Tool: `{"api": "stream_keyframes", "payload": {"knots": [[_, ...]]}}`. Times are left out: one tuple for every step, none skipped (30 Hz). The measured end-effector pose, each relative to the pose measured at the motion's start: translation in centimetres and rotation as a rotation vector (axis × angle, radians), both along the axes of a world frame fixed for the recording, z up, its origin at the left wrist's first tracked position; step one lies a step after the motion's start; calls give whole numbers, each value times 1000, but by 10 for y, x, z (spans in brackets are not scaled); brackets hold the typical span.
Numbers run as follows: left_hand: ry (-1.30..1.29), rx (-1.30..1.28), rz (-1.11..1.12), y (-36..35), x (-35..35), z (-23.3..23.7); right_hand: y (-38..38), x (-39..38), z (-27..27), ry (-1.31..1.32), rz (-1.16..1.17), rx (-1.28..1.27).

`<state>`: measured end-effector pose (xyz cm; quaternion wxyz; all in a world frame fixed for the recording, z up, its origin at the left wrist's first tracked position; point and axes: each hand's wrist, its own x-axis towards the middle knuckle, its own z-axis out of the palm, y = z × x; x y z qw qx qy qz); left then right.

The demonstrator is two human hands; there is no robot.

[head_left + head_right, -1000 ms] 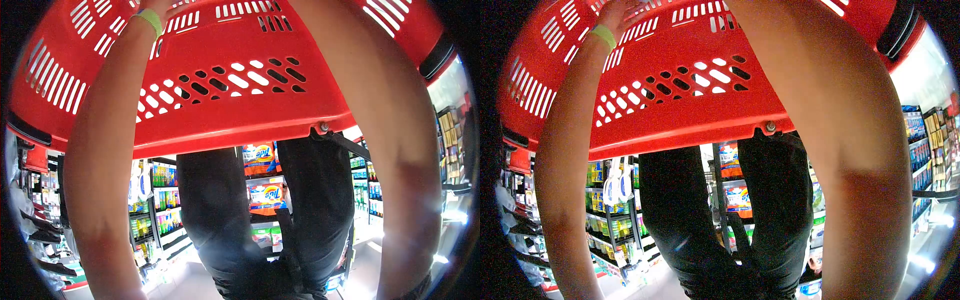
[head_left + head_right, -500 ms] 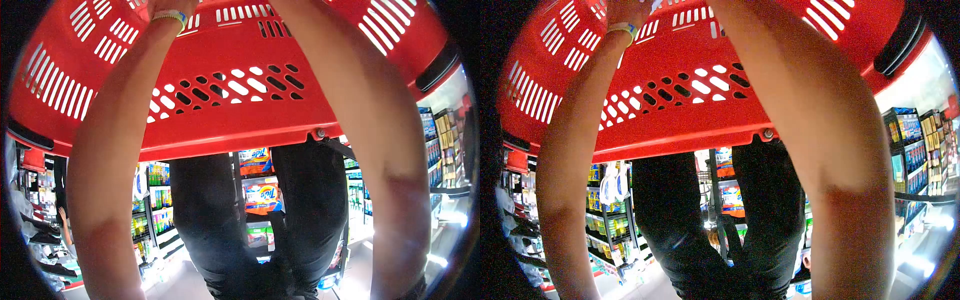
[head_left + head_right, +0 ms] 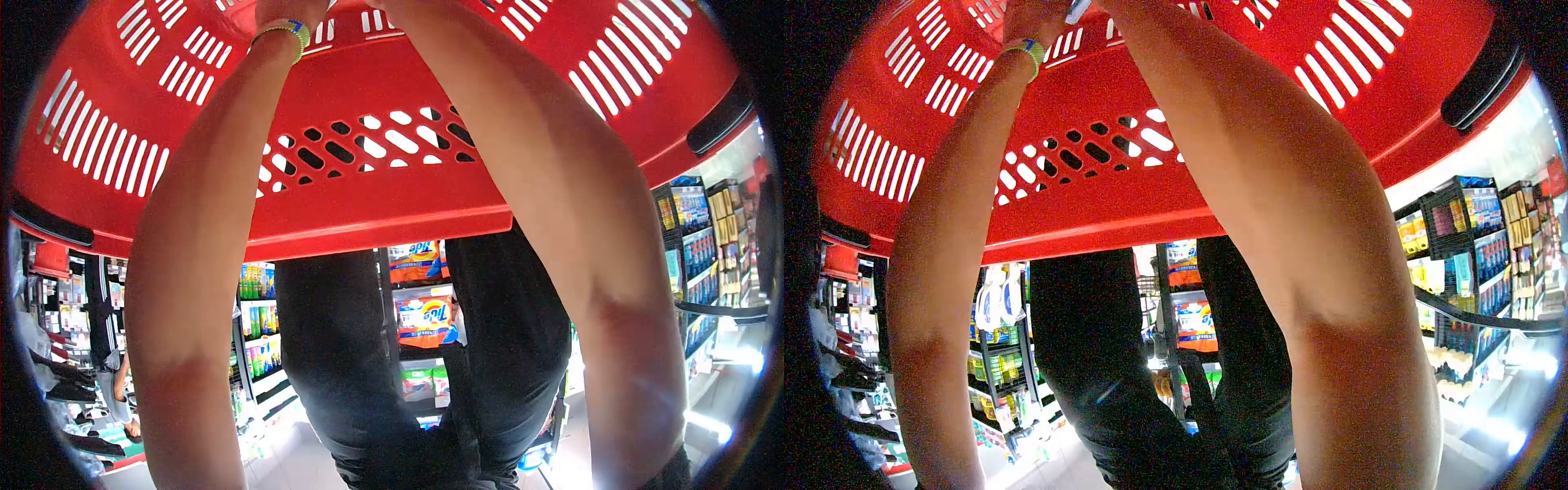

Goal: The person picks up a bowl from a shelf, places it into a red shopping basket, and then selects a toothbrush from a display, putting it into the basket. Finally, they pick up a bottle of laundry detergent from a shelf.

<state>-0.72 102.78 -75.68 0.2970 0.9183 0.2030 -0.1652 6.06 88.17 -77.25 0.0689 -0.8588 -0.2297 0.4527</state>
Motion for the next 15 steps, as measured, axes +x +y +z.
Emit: {"api": "stream_keyframes", "payload": {"knots": [[96, -60, 100, 0, 4, 2, -4, -8, -14, 10, 69, 2], [193, -119, 199, 1, 6, 7, 3, -14, -29, 21, 137, 5], [276, -127, 221, 3, 6, 9, 2, -21, -35, 21, 137, 7], [274, -123, 221, 4, 8, 17, 2, -27, -41, 144, -65, 41], [291, -184, 267, 4, 11, 25, 4, -30, -46, 268, -266, 75], [309, -245, 313, 5, 13, 31, 8, -29, -33, 268, -266, 79], [314, -238, 236, 11, 11, 32, 11, -26, -7, 439, -798, 148], [315, -239, 234, 10, 10, 35, 11, -25, 10, 601, -1335, 212], [321, -178, 222, 10, 9, 39, 6, -30, 5, 599, -1337, 210], [327, -115, 211, 11, 5, 40, 2, -36, -1, 704, -1422, 320], [205, -209, 257, 11, -4, 38, -3, -41, -5, 812, -1504, 433], [204, -207, 256, 10, -8, 42, -2, -38, 7, 813, -1504, 435], [227, -272, 280, 10, -10, 49, -1, -33, 24, 758, -1410, 311], [250, -336, 303, 10, -13, 58, 1, -27, 42, 703, -1313, 190], [207, -334, 284, 12, -25, 54, -6, -33, 36, 702, -1311, 197]]}}
